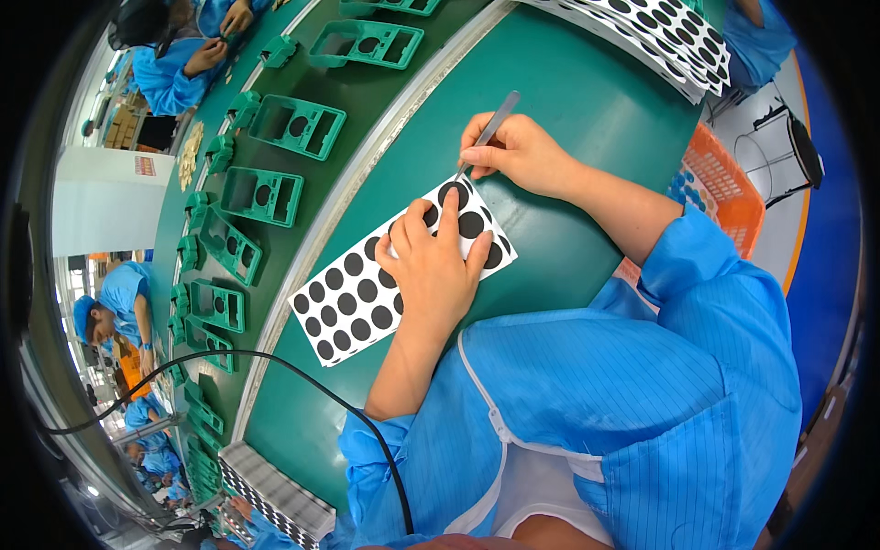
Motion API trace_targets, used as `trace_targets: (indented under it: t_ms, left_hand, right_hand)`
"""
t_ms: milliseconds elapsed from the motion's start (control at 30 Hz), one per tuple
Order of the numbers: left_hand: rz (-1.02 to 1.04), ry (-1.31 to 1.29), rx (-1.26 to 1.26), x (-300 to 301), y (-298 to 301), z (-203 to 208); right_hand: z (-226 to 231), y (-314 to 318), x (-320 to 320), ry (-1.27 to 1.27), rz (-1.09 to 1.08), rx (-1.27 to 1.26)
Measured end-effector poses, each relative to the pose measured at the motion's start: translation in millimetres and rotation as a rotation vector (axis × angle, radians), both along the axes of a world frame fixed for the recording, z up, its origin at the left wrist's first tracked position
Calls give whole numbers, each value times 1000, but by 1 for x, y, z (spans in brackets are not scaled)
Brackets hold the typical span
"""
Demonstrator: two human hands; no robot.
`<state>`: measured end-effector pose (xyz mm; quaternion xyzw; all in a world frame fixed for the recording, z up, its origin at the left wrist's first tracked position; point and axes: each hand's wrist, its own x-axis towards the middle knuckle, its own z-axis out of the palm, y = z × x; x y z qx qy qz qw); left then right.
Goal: Applying black circular components and stickers to green plastic electronic casings on an assembly line.
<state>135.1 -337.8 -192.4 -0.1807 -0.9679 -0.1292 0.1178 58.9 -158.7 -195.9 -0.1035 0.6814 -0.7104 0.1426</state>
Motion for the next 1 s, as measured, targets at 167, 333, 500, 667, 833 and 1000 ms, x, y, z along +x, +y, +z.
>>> trace_targets:
  t_ms: [167, 333, 500, 667, 833, 1000]
  left_hand:
    - [13, -23, 1, -1, 0, 0]
    - [16, -9, 5, 0, -2, -1]
    - [22, -1, 15, 2, -7, -3]
    - [17, 15, 9, 5, -11, -6]
    - [29, 39, 71, 6, -16, -9]
    - [163, -208, 384, 5, -12, -11]
  right_hand:
    - [-1, -2, 2, 48, -19, 24]
    - [-5, -1, -1, 40, 38, -52]
    - [-6, -9, 2, 61, -24, -107]
    - [-4, -13, 6, 100, -5, -14]
    - [-7, -16, 7, 110, -6, -57]
    - [-5, 0, 9, 115, 152, -107]
